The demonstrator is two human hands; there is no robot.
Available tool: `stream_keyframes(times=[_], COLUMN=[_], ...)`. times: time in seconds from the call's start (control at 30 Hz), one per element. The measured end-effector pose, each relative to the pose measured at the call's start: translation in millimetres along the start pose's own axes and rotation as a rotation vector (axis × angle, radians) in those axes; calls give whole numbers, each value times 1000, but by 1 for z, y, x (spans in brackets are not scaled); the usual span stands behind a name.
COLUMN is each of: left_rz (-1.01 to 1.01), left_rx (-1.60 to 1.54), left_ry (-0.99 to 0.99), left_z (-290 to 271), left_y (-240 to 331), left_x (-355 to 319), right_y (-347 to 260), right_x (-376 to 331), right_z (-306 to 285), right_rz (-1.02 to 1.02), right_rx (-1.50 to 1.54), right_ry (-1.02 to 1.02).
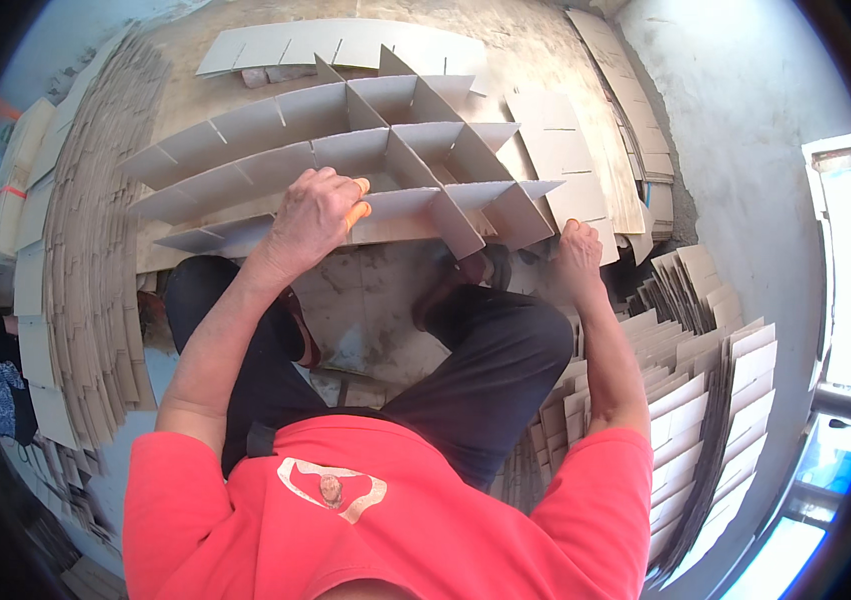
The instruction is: The person sits on the floor and repeatedly folds pre-scored cardboard sheets into multi-compartment dividers. They pick up flat sheets, fold along scored lines to form a grid of compartments, and place the finished dividers into a growing stack. The process is continuous and repetitive.
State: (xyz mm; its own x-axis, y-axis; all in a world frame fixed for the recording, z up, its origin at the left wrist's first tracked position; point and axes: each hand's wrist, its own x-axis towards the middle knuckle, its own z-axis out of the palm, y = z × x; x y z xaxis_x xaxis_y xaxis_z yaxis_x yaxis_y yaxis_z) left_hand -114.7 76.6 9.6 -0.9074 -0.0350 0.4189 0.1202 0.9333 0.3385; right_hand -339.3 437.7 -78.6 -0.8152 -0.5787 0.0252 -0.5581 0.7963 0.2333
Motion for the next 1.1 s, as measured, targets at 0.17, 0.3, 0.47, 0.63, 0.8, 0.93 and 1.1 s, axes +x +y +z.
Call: stream_keyframes(times=[0.17, 0.3, 0.47, 0.63, 0.8, 0.93, 1.1], left_rz=[-42, -46, -130, -165, -132, -80, -87], left_rx=[42, 45, 51, -40, -92, -85, -95], left_ry=[-14, 53, 92, 43, 111, 120, 129], left_z=[-14, -34, -56, -45, -26, -21, -23], left_y=[-5, -6, -16, -30, -41, -45, -46], left_x=[-11, -19, -47, -61, -65, -63, -60], right_y=[-4, 29, -6, -104, -168, -185, -187], right_x=[-5, 1, 20, 0, -5, -2, 4], right_z=[-40, -37, -152, -255, -241, -228, -231], right_rz=[-19, 61, -48, -163, -422, -459, -378], right_rx=[245, 169, 360, 890, 975, 983, 986], right_ry=[-42, 149, 676, 349, 351, 338, 239])
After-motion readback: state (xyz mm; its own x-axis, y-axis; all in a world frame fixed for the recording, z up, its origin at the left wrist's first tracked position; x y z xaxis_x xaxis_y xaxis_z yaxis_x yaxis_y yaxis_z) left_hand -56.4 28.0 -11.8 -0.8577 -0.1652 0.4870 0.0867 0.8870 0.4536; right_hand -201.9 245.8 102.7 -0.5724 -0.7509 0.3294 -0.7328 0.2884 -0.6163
